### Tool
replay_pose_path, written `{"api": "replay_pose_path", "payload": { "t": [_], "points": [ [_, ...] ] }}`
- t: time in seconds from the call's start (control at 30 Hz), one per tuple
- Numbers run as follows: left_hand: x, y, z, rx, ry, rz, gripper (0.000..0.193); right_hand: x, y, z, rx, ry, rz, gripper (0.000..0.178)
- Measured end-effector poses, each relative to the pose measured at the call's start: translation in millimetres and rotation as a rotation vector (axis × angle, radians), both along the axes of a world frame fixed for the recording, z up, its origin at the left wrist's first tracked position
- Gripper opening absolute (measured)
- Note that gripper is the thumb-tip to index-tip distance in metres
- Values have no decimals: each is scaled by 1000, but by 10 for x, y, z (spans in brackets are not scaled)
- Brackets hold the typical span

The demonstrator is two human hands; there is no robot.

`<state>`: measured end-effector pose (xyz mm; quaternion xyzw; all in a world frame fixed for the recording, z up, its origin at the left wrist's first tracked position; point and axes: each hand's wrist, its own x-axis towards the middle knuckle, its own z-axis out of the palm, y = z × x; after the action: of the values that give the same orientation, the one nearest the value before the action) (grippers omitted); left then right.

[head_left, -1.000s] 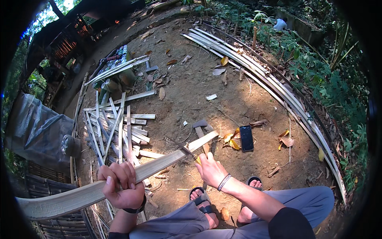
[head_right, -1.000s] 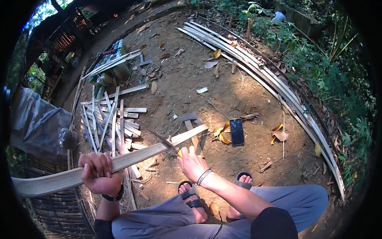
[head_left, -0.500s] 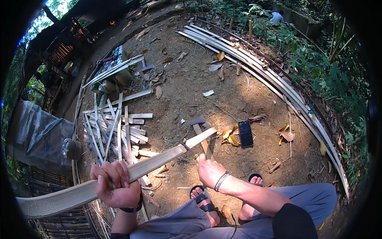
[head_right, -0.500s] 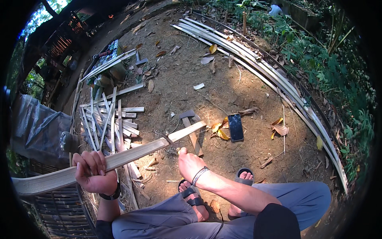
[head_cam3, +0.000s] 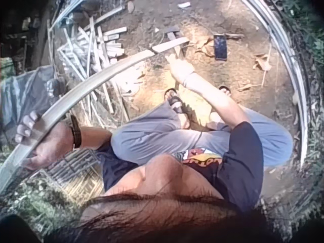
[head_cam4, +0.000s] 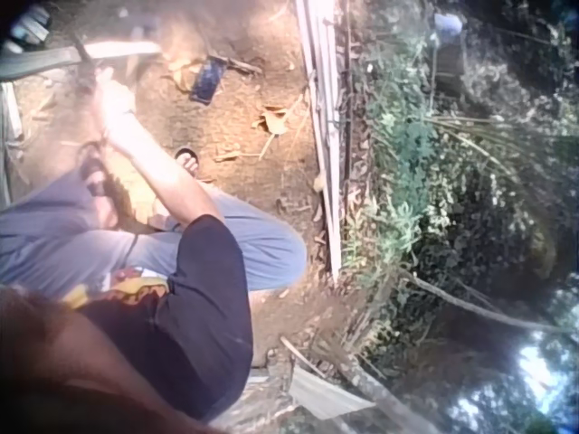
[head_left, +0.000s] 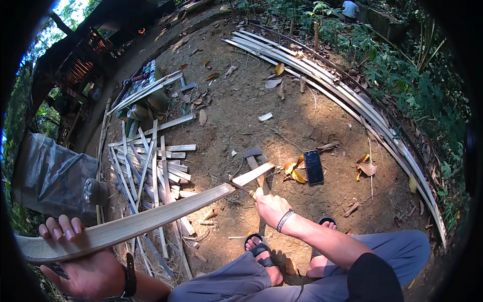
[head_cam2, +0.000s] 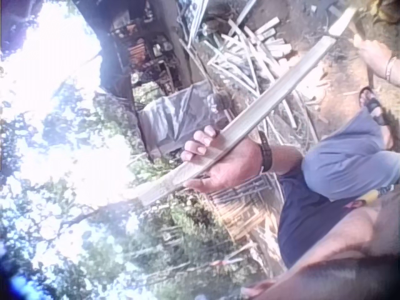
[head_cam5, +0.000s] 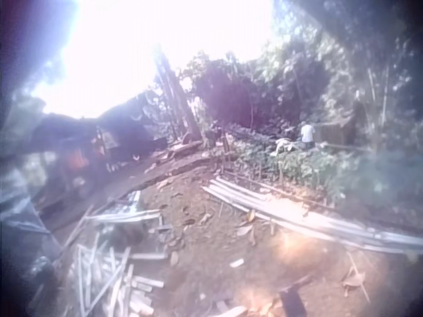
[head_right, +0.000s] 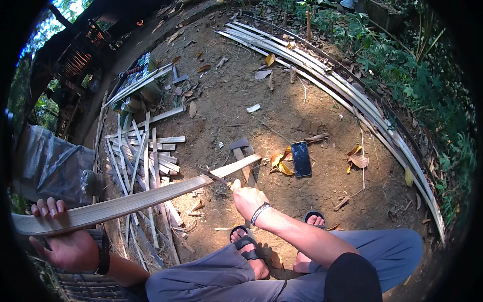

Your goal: The person shaves a long strip of wood using a handheld blade. The person holds the wood strip with one hand and pulls the blade along its length to remove thin layers of material.

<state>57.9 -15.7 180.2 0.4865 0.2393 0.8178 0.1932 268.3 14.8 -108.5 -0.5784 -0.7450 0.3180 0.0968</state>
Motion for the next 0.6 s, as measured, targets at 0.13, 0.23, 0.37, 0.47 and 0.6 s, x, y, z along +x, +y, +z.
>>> {"api": "replay_pose_path", "payload": {
  "t": [0.13,0.23,0.37,0.47,0.6],
  "points": [
    [-372,23,74,-48,156,-129,28,-141,-148,259,-73,87,-19,16],
    [-380,-22,51,-37,155,-54,31,-244,-297,678,4,279,117,26],
    [-359,-48,39,-53,150,-13,31,-192,-239,554,17,212,122,23],
    [-314,-111,19,-53,227,-73,34,37,-60,35,-92,64,34,19],
    [-372,-120,45,-45,215,-110,34,-243,-315,729,44,268,168,24]
  ]
}}
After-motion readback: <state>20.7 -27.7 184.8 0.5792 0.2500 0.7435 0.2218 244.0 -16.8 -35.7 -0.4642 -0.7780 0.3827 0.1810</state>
